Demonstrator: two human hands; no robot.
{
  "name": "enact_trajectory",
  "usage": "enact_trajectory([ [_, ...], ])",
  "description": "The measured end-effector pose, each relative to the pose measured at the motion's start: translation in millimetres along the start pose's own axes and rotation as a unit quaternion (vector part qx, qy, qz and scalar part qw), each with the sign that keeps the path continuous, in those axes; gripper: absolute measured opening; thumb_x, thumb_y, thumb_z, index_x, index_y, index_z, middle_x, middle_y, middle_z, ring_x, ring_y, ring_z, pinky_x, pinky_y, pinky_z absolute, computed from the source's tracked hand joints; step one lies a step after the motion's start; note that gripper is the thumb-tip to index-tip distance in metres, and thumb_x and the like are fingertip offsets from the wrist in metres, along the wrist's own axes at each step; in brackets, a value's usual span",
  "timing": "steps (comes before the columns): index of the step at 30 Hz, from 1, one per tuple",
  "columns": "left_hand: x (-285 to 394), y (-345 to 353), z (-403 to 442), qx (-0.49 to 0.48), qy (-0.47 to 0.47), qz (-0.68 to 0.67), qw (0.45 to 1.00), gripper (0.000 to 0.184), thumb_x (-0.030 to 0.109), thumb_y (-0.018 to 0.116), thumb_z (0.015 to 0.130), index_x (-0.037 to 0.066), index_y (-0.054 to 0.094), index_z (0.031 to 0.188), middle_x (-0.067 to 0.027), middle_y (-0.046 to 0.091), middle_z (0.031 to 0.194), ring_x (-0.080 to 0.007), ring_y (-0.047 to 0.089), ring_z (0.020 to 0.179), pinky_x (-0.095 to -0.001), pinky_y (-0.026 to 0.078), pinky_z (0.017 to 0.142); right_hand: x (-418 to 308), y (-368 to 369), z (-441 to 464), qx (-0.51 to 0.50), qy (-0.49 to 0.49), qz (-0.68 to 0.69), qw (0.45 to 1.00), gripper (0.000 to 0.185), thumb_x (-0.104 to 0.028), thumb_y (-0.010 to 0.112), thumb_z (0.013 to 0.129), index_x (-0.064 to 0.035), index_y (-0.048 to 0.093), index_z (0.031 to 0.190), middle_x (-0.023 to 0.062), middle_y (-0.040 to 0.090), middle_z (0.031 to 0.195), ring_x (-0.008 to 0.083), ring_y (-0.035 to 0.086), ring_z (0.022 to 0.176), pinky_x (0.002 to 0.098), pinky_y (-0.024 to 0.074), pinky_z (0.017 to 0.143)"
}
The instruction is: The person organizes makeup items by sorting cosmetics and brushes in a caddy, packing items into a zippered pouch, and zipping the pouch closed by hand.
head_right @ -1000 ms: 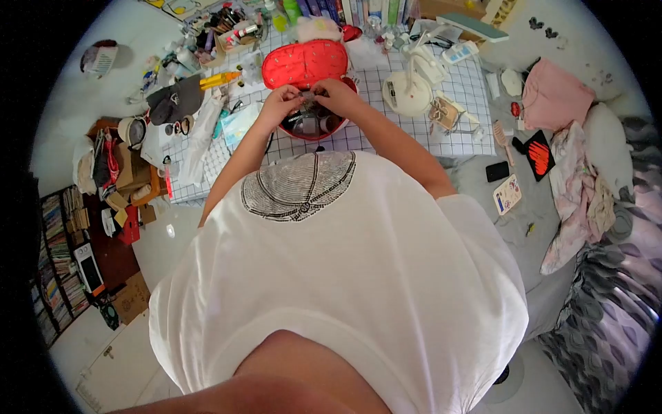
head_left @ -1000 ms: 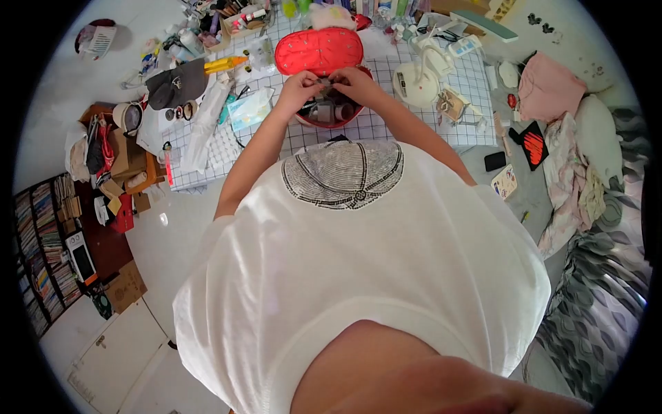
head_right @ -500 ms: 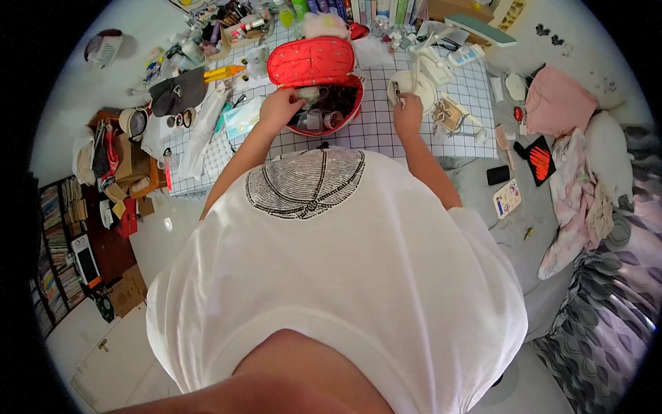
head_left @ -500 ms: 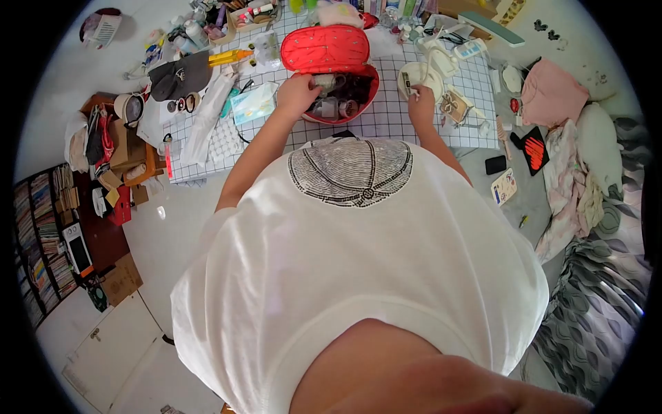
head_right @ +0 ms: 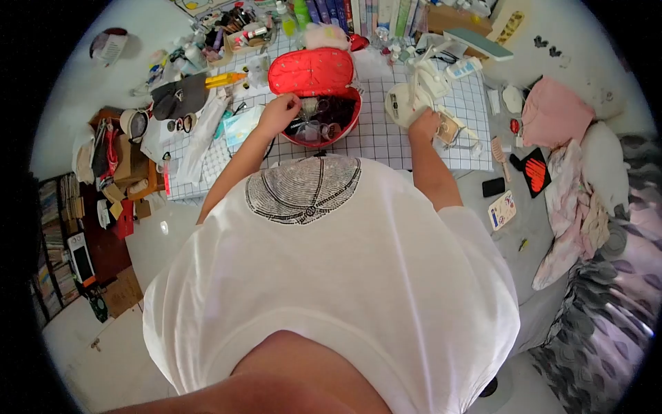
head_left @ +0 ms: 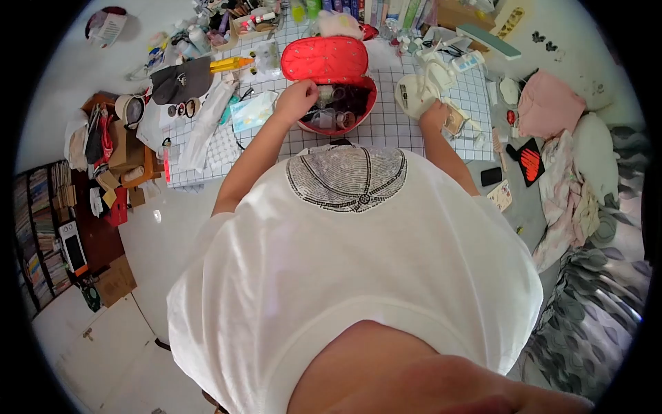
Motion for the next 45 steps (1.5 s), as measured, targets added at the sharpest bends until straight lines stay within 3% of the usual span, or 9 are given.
enact_trajectory([
  [5, -10.1, 5.0, 2.3, -0.020, 0.002, -0.027, 0.999, 0.014, 0.015, 0.054, 0.077, 0.003, 0.057, 0.084, -0.0125, 0.059, 0.076, -0.0255, 0.058, 0.072, -0.0330, 0.045, 0.064, 0.4, -8.0, 5.8, -0.007, 0.067, 0.044, 0.997, 0.024, -0.003, 0.046, 0.078, -0.0006, 0.055, 0.100, 0.0185, 0.049, 0.106, 0.0334, 0.043, 0.102, 0.0397, 0.0369, 0.085],
  [12, 2.7, 0.3, 5.6, -0.001, 0.017, -0.080, 0.997, 0.013, 0.015, 0.055, 0.074, 0.003, 0.058, 0.080, -0.0114, 0.061, 0.073, -0.0257, 0.059, 0.069, -0.0338, 0.046, 0.062, -2.5, -20.1, 8.8, 0.026, 0.030, 0.107, 0.993, 0.024, 0.001, 0.050, 0.070, -0.0007, 0.058, 0.092, 0.0194, 0.053, 0.096, 0.0338, 0.049, 0.090, 0.0384, 0.0401, 0.077],
  [15, 9.5, 0.6, 6.8, -0.009, 0.028, -0.087, 0.996, 0.013, 0.013, 0.055, 0.076, 0.002, 0.057, 0.082, -0.0103, 0.061, 0.074, -0.0229, 0.059, 0.068, -0.0317, 0.046, 0.062, -17.3, -17.1, -0.8, 0.047, -0.044, 0.151, 0.986, 0.023, 0.000, 0.051, 0.068, -0.0011, 0.059, 0.089, 0.0201, 0.051, 0.099, 0.0339, 0.049, 0.089, 0.0392, 0.0403, 0.076],
  [21, 15.6, 4.7, 6.4, -0.020, 0.039, -0.089, 0.995, 0.012, 0.011, 0.054, 0.078, 0.001, 0.057, 0.085, -0.0083, 0.061, 0.075, -0.0172, 0.057, 0.066, -0.0284, 0.044, 0.062, -33.1, -25.5, -17.8, 0.099, -0.071, 0.016, 0.992, 0.024, -0.005, 0.054, 0.067, -0.0036, 0.060, 0.090, 0.0174, 0.051, 0.101, 0.0325, 0.051, 0.091, 0.0382, 0.0412, 0.077],
  [24, 13.9, 6.6, 4.2, -0.026, 0.035, -0.098, 0.994, 0.012, 0.010, 0.054, 0.078, 0.001, 0.057, 0.086, -0.0078, 0.060, 0.074, -0.0165, 0.057, 0.066, -0.0276, 0.044, 0.062, -26.2, -10.3, -13.7, -0.038, -0.052, 0.029, 0.997, 0.024, -0.009, 0.053, 0.071, -0.0068, 0.061, 0.094, 0.0170, 0.051, 0.101, 0.0319, 0.051, 0.091, 0.0376, 0.0421, 0.078],
  [33, 7.7, 10.6, 0.2, -0.039, 0.022, -0.131, 0.990, 0.011, 0.010, 0.053, 0.080, 0.001, 0.055, 0.087, -0.0048, 0.057, 0.072, -0.0119, 0.054, 0.067, -0.0261, 0.043, 0.062, -36.1, -11.2, -8.7, -0.128, -0.019, -0.015, 0.991, 0.018, -0.014, 0.047, 0.079, -0.0099, 0.060, 0.090, 0.0138, 0.051, 0.097, 0.0308, 0.053, 0.089, 0.0395, 0.0435, 0.075],
  [36, 13.0, 8.9, -1.4, -0.042, 0.023, -0.128, 0.991, 0.011, 0.010, 0.053, 0.081, 0.001, 0.055, 0.087, -0.0042, 0.057, 0.073, -0.0112, 0.053, 0.067, -0.0253, 0.043, 0.062, -41.5, -8.8, -11.8, -0.057, -0.089, -0.086, 0.991, 0.017, -0.014, 0.051, 0.078, -0.0130, 0.059, 0.092, 0.0137, 0.052, 0.094, 0.0314, 0.052, 0.089, 0.0387, 0.0443, 0.074],
  [42, 12.1, 10.5, 0.3, -0.053, 0.034, -0.162, 0.985, 0.012, 0.011, 0.052, 0.081, 0.001, 0.055, 0.089, -0.0042, 0.058, 0.075, -0.0108, 0.053, 0.069, -0.0240, 0.043, 0.064, -74.6, -34.2, -19.3, 0.036, -0.174, 0.172, 0.969, 0.016, -0.011, 0.052, 0.080, -0.0039, 0.054, 0.094, 0.0147, 0.055, 0.090, 0.0288, 0.055, 0.081, 0.0395, 0.0450, 0.070],
  [45, 27.3, 4.8, 1.6, -0.067, 0.032, -0.170, 0.983, 0.014, 0.012, 0.051, 0.083, 0.001, 0.055, 0.091, -0.0034, 0.058, 0.077, -0.0101, 0.052, 0.070, -0.0237, 0.043, 0.064, -115.0, -53.3, -22.0, -0.100, -0.154, 0.411, 0.893, 0.020, -0.012, 0.053, 0.082, 0.0004, 0.051, 0.097, 0.0141, 0.058, 0.086, 0.0249, 0.058, 0.077, 0.0342, 0.0457, 0.068],
])
Point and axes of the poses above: each hand's wrist, its own z-axis towards the middle knuckle, its own y-axis out of the palm, x = y × z, the point moved 5 cm from there along z, towards the middle knuckle
